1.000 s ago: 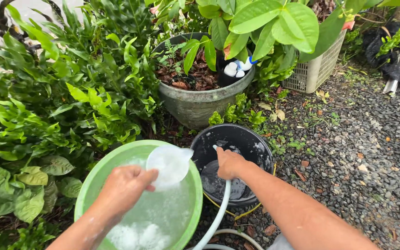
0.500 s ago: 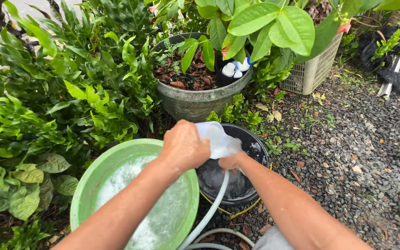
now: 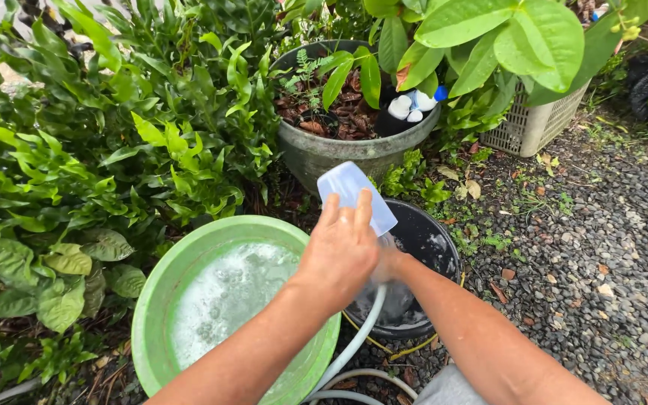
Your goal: Washing and rinsing items in buckets of soapy water in an outdoor garden area.
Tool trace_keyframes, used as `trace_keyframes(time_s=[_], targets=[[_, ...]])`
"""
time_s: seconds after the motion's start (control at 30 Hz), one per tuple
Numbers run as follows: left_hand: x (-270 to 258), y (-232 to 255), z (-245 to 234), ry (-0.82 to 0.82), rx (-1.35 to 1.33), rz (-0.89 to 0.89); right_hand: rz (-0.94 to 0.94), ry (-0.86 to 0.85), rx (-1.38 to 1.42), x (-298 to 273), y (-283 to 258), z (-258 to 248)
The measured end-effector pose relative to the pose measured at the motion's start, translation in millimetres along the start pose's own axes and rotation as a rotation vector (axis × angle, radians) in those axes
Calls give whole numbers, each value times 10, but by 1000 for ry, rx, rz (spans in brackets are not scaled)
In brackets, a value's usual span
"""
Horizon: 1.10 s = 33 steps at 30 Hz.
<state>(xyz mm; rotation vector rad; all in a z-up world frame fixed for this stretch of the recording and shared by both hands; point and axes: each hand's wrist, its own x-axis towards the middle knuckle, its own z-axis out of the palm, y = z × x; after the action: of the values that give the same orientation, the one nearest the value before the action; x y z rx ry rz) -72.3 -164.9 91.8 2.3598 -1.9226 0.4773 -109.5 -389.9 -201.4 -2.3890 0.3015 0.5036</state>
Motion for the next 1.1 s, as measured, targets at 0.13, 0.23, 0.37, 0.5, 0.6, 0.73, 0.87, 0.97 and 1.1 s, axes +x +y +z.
trace_keyframes(time_s=[0.13, 0.23, 0.37, 0.5, 0.6, 0.73, 0.87, 0.97, 1.1], targets=[[-435, -220, -129, 117, 9, 17, 469, -174, 105, -159, -364, -179], [-929, -456, -75, 219, -81, -123, 516, -182, 105, -208, -238, -185], [-1377, -549, 133, -61, -98, -341, 546, -191, 104, -245, -129, -198], [-1807, -675, 1055, -443, -14, -442, 567, -193, 87, -222, -250, -194], [-2007, -716, 1730, -488, -18, -473, 572, -163, 84, -324, -466, -336], [-1993, -588, 1989, -526, -155, -617, 523, -226, 19, -477, -500, -382], [-2086, -836, 2479, -444, -380, -1040, 493, -214, 19, -523, -521, -376], [-2360, -998, 2894, -172, -904, -1034, 479, -214, 13, -523, -513, -332], [-1877, -761, 1466, -53, -1452, -1491, 446, -204, -23, -634, -694, -413]])
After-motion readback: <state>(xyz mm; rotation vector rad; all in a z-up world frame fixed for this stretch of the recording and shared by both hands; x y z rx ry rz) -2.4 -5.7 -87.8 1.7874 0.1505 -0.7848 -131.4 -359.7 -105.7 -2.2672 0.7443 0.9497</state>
